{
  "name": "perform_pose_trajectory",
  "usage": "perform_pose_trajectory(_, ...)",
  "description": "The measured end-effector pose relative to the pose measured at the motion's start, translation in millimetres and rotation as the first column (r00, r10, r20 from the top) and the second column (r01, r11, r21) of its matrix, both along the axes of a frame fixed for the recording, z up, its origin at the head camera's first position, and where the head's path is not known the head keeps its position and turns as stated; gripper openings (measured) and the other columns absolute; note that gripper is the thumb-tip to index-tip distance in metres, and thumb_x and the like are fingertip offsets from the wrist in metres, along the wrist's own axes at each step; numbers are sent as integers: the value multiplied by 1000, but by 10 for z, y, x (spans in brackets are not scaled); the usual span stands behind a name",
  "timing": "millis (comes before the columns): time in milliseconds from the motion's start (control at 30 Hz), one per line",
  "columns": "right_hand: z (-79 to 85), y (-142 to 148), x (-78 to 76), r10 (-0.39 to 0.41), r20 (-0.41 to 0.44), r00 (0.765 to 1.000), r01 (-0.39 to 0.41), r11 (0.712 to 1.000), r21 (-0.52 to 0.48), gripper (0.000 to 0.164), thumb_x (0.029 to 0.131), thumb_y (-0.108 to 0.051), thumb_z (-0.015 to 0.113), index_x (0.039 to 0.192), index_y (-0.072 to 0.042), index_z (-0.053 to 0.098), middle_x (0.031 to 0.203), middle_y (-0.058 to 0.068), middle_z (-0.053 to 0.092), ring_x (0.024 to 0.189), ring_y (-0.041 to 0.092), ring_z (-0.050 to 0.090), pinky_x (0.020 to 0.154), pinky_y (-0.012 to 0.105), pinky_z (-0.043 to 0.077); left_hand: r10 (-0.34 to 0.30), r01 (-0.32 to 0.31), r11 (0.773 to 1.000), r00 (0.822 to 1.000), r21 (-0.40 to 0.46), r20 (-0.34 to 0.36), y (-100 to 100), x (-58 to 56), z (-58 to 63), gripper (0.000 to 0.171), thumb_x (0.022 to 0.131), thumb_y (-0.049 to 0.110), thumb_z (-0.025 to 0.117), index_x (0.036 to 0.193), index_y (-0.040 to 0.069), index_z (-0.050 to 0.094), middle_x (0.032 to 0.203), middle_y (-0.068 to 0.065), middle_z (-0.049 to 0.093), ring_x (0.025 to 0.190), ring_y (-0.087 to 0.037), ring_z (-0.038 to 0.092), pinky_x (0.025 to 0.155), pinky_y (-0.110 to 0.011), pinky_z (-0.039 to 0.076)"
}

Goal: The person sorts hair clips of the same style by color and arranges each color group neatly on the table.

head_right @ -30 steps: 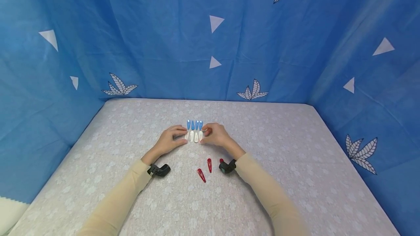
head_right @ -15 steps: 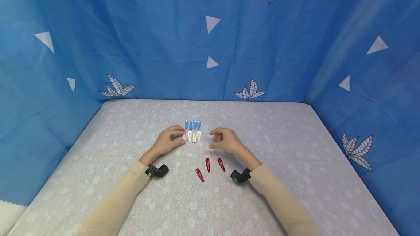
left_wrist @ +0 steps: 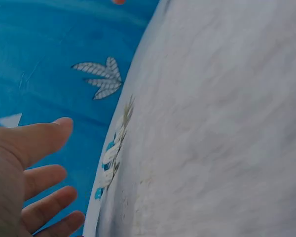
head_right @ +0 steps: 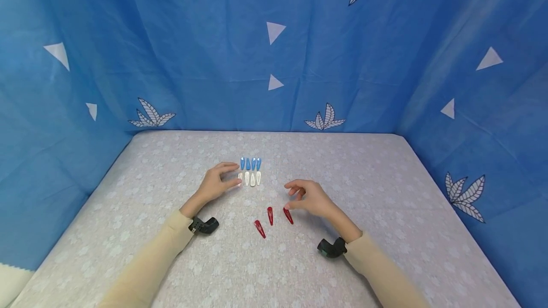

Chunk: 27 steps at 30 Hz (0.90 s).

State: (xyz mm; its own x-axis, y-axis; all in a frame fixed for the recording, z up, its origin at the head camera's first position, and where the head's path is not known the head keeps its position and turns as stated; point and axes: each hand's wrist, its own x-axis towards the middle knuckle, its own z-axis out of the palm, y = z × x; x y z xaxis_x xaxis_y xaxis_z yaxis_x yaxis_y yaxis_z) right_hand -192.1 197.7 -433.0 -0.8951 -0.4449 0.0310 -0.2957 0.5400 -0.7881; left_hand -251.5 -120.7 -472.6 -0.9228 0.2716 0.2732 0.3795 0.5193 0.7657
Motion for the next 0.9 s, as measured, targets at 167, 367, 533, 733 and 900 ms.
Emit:
perform_pose_trajectory(167, -27, 60, 83, 36, -11, 999, -37, 999, -15, 51, 80, -16, 81, 126, -2, 63, 104, 14, 66, 76, 10, 57, 57, 23, 47, -18, 18, 1000, 1000, -6, -8, 89, 205, 124, 52, 83, 22, 78, 128, 0, 63, 131, -13, 60, 127, -33, 54, 108, -50, 44)
perform_pose_trajectory(367, -103, 102, 152, 78, -25, 997, -78, 996, -33, 54, 78, -18, 83, 126, -4, 63, 105, 12, 65, 75, 8, 56, 58, 22, 46, -50, 50, 997, 999, -66, -10, 230, 584, 224, 52, 81, 23, 80, 126, 1, 64, 127, -13, 63, 119, -32, 60, 102, -48, 49)
perform_pose_trajectory(533, -149, 104, 177, 99, -24, 995, -101, 993, -55, 57, 76, -20, 84, 127, -3, 63, 106, 12, 65, 75, 15, 58, 59, 22, 47, -49, 49, 996, 999, -72, 1, 306, 875, 243, 51, 79, 24, 82, 122, 0, 67, 119, -11, 66, 110, -28, 63, 95, -46, 52)
perform_pose_trajectory(733, -204, 111, 182, 105, -40, 994, -107, 993, -50, 58, 75, -18, 86, 126, -4, 63, 105, 11, 65, 76, 20, 57, 60, 21, 46, -53, 53, 996, 999, -70, 9, 383, 1115, 197, 49, 77, 26, 83, 117, 0, 69, 109, -7, 67, 95, -22, 62, 82, -34, 52)
perform_pose_trajectory(900, -239, 104, 191, 116, -42, 992, -117, 992, -40, 60, 74, -19, 86, 127, -5, 63, 105, 10, 64, 76, 17, 56, 60, 21, 46, -63, 65, 996, 998, -67, 24, 438, 1231, 130, 52, 76, 29, 84, 117, 0, 69, 106, -7, 65, 91, -20, 61, 78, -30, 52)
